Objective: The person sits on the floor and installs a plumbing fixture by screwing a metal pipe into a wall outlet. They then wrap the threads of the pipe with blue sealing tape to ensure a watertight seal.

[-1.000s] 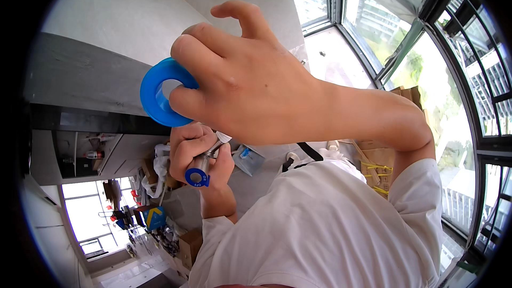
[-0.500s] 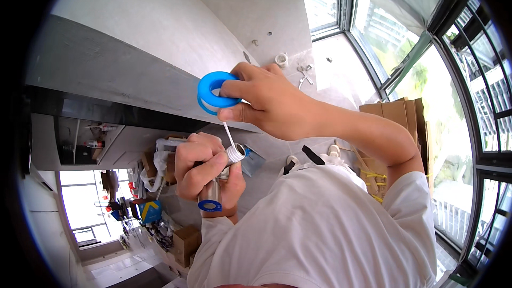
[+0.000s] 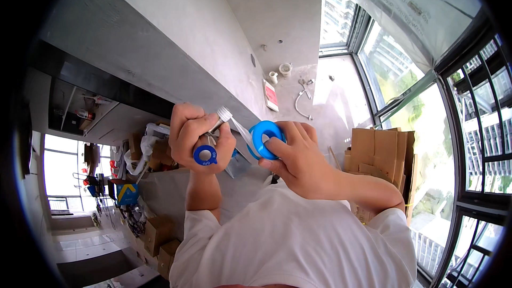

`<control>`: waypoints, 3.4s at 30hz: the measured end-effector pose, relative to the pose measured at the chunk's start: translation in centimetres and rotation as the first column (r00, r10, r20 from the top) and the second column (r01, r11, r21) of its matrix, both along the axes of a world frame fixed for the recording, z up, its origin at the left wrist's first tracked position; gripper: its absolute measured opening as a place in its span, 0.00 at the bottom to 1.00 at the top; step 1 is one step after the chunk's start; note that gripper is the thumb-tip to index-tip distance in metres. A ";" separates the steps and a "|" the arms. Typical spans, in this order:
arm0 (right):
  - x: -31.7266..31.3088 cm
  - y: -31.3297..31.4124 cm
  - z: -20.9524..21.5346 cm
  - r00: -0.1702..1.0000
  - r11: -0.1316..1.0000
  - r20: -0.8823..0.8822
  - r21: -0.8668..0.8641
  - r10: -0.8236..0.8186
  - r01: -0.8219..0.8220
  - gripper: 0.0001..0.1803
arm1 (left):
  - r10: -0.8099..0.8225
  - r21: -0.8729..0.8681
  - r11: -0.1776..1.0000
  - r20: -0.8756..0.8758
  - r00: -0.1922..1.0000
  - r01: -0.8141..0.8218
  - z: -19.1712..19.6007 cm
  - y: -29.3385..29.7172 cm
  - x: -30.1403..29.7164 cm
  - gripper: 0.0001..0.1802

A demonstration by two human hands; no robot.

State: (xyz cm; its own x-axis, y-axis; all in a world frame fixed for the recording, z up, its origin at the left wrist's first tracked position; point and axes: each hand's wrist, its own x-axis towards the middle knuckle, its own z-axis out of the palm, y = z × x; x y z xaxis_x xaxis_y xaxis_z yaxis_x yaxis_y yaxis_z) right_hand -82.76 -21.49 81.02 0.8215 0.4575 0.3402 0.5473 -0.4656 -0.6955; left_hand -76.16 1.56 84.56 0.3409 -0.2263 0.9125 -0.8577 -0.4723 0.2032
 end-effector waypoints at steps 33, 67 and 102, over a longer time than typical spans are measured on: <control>8.2 -0.5 11.1 0.771 0.989 0.636 -0.139 0.044 0.058 0.14 | -0.324 0.195 0.929 0.009 0.946 0.316 1.0 -0.9 -1.0 0.15; 3.1 -0.7 10.8 0.713 0.983 0.700 -0.103 -0.038 0.153 0.16 | -0.130 0.137 0.982 -0.033 0.991 0.133 1.3 1.0 -1.3 0.16; 4.7 2.0 -0.1 0.897 0.840 -0.258 0.508 0.359 -0.190 0.18 | -0.211 0.106 0.976 0.211 0.954 0.193 2.0 -1.1 -1.7 0.13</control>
State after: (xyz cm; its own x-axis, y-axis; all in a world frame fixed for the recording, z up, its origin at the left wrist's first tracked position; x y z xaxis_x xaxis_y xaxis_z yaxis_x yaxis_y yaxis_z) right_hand -78.02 -19.51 80.89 0.7855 0.5413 0.3000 0.3017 0.0883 -0.9493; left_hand -77.88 0.42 86.55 0.0733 -0.3476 0.9348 -0.9560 -0.2916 -0.0335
